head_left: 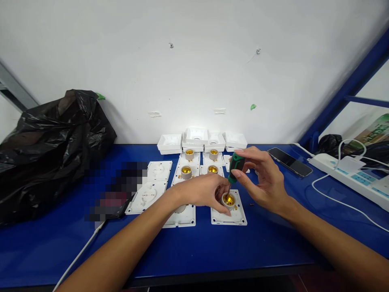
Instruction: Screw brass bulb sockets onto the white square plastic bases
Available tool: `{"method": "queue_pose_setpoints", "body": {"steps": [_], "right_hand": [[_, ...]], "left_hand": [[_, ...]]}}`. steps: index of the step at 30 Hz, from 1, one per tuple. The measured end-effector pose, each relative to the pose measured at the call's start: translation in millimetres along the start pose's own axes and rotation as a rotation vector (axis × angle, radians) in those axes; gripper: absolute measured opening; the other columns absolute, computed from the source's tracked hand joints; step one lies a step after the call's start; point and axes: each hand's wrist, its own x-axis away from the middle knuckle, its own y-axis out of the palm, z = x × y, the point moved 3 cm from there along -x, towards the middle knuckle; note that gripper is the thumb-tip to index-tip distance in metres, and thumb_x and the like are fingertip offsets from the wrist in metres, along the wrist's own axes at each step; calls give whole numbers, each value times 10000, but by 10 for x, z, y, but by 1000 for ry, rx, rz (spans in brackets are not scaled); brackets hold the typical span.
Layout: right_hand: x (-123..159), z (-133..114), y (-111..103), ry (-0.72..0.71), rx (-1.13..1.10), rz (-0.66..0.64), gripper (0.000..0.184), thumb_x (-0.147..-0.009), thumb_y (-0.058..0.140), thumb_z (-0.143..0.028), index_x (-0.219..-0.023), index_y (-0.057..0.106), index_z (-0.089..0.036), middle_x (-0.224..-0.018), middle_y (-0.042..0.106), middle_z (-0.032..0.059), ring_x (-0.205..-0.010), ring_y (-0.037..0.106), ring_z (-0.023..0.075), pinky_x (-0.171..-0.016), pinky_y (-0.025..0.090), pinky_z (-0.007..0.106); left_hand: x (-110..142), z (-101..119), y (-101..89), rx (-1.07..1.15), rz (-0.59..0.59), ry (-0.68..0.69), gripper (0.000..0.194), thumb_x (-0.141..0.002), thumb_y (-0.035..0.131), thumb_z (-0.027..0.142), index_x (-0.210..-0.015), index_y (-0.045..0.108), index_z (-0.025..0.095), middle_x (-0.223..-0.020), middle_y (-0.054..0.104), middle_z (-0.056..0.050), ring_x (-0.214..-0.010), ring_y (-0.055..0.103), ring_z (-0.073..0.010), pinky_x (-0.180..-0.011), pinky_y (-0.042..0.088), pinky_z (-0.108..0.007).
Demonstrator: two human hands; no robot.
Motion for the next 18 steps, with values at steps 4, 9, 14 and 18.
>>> {"method": "queue_pose_setpoints", "body": {"steps": [4,9,14,18], "right_hand": [[-8,-1,-6,6,12,6,491,-898,688,-149,-1338,578,-336,-1131,661,47,-861,645,172,-553,587,288],[-13,-28,9,-13,8,-11,488,-906,677,-142,-1343,579,-334,-1139,680,50,-869,660,178,-542,586,287],[-15,-39,0,-1,-11,-2,518,-884,703,-108,-1333,587,-340,-1117,679,36,-832,644,158,-538,572,273],[-19,-44,11,-13,-14,-33,546,-891,688,-95,-1361,574,-346,-1158,689,40,-854,650,161,-543,574,275]], "left_hand": [[2,0,2,-1,-6,7,455,-681,834,568,-744,564,208,-684,572,34,-600,493,-125,-566,316,-304],[2,-2,10,-3,17,-1,491,-690,812,613,-736,537,209,-674,558,37,-595,492,-124,-559,317,-304],[7,16,14,-5,8,-6,516,-696,796,641,-688,513,209,-642,540,40,-584,480,-122,-552,315,-305],[15,28,5,-16,3,-30,519,-696,797,641,-682,512,207,-634,533,39,-576,471,-120,-556,317,-307]]}}
